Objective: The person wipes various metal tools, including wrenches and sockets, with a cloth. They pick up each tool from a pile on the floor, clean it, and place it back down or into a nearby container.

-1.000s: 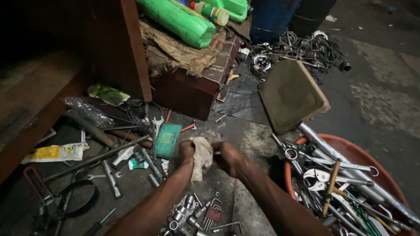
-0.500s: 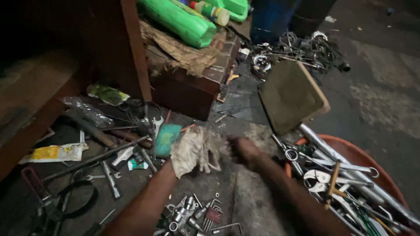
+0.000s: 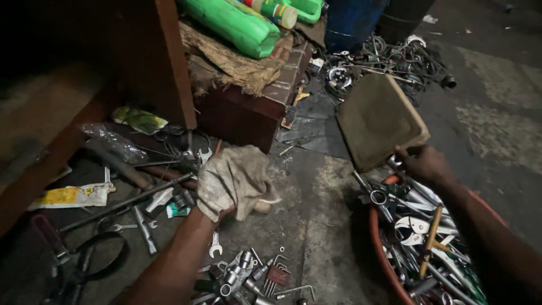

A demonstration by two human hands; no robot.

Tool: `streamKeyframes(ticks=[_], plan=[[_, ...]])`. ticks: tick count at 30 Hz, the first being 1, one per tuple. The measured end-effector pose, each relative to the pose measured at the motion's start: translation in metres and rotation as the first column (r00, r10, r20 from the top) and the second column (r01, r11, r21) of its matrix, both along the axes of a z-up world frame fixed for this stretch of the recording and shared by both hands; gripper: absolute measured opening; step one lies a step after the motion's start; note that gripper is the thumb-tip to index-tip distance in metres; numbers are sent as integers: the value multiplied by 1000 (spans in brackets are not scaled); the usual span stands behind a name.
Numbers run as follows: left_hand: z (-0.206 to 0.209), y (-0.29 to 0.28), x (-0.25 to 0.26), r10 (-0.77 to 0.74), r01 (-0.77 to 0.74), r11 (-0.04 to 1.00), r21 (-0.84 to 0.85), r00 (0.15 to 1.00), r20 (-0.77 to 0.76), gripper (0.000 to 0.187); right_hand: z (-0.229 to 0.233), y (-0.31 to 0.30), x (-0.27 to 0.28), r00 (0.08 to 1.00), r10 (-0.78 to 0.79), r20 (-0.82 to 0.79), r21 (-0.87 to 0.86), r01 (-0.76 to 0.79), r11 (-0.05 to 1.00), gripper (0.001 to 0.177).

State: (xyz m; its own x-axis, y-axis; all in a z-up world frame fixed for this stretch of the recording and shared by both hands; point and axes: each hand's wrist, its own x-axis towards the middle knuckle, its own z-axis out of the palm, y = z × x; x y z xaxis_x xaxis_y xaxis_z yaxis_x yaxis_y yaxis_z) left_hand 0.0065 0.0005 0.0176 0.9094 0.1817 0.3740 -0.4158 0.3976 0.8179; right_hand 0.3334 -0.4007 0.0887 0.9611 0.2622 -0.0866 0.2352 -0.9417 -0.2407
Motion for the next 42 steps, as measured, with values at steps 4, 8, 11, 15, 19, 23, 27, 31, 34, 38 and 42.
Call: streamKeyframes(ticks=[4, 8, 11, 15, 19, 23, 27, 31, 34, 38, 42], plan=[[31, 6, -8, -458, 528, 797, -293, 845, 275, 25, -6, 40, -33, 993, 87, -78, 132, -76, 988, 54], [51, 18, -24, -178, 234, 883, -406, 969, 170, 24, -35, 105, -77, 940, 297, -165, 210, -261, 942, 42], [31, 33, -30, -11, 78, 902, -425, 987, 158, 23, -58, 161, -135, 808, 565, -168, 163, -542, 824, 36], [-18, 60, -31, 51, 58, 947, -315, 944, 326, 22, -73, 222, -217, 658, 700, -276, 203, -673, 712, 32], [-3, 70, -72, 210, -162, 881, -444, 976, 60, 34, -91, 268, -276, 623, 744, -240, 87, -750, 656, 36], [44, 59, -117, 300, -391, 740, -548, 920, -250, 49, -112, 301, -297, 654, 717, -241, 63, -727, 684, 57], [63, 66, -156, 249, -280, 754, -594, 959, -136, 45, -125, 318, -290, 667, 635, -390, 82, -661, 746, 50], [58, 79, -182, 159, -70, 759, -647, 984, 80, 36, -135, 323, -280, 605, 719, -342, 4, -764, 645, 48], [53, 86, -178, 203, -151, 898, -413, 975, 87, 21, -110, 318, -274, 570, 717, -400, -318, -820, 475, 37], [40, 85, -155, 264, -254, 937, -240, 964, 12, 21, -83, 298, -259, 707, 491, -510, -201, -652, 731, 54], [29, 77, -109, 330, -446, 743, -499, 893, -306, 37, -107, 313, -291, 506, 824, -253, 128, -827, 547, 42]])
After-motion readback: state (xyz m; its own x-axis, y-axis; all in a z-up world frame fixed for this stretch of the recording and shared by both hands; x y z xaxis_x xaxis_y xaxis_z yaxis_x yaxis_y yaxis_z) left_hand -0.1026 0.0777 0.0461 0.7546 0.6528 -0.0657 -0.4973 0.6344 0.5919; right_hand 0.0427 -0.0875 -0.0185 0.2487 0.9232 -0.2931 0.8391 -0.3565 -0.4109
